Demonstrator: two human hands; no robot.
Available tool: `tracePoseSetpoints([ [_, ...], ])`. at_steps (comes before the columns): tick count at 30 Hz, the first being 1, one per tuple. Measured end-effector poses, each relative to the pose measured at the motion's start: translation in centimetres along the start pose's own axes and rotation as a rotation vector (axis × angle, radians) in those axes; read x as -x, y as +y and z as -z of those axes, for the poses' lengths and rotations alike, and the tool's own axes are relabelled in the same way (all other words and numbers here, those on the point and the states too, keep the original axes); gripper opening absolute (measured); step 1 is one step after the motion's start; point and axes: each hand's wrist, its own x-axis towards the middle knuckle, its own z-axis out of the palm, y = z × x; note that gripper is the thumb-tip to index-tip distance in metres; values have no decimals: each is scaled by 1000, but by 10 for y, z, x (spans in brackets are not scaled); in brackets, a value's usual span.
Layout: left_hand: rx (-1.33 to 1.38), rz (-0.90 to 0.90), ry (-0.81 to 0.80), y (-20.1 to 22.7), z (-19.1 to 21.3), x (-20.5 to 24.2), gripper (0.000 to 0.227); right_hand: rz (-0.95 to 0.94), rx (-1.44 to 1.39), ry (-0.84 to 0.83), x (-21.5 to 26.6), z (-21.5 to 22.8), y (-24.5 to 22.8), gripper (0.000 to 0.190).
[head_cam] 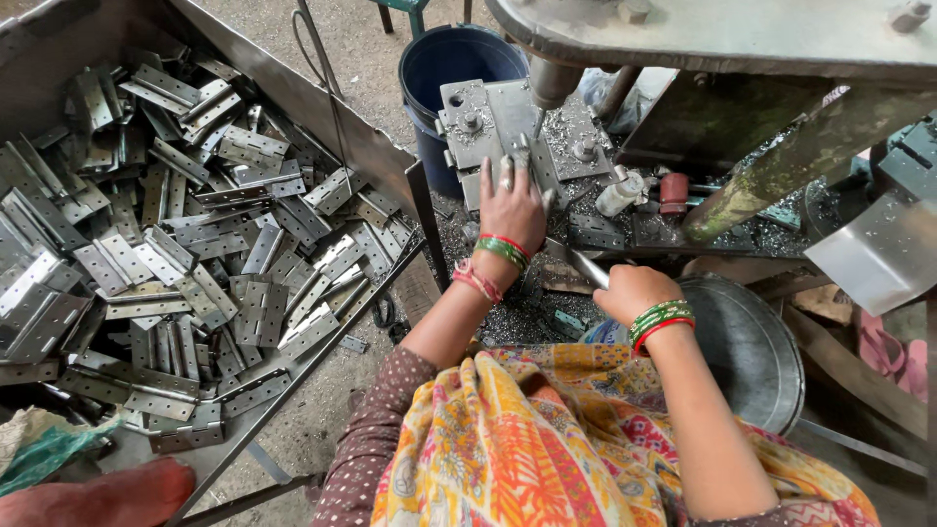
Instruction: The person repeatedly picks metal hinge pieces from a bin, places them under a drill press, and operates the machine to drill holes. The person then removes the processed pieces and returns them to the bin, continuing the cycle throughout the clip.
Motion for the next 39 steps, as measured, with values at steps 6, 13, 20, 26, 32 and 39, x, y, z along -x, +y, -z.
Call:
tracePoseSetpoints([
  [6, -26, -29, 53, -10, -2, -6, 45, -51, -201, 153, 14, -78, 3, 40],
  [13, -6, -38, 6, -8, -8, -10, 42, -81, -209, -22, -7, -89, 17, 44],
  [20, -37, -39, -3, -19, -15, -24, 35, -45, -184, -3, -10, -66, 20, 37],
  [26, -34, -52, 73, -20, -14, -14, 37, -85, -254, 118, 7, -119, 13, 42],
  [32, 41, -11, -8, -28, -18, -38, 35, 3, -177, 20, -24, -67, 34, 38],
  [39, -45, -27, 143, -31, -18, -44, 46, -77, -216, 147, 8, -103, 14, 44],
])
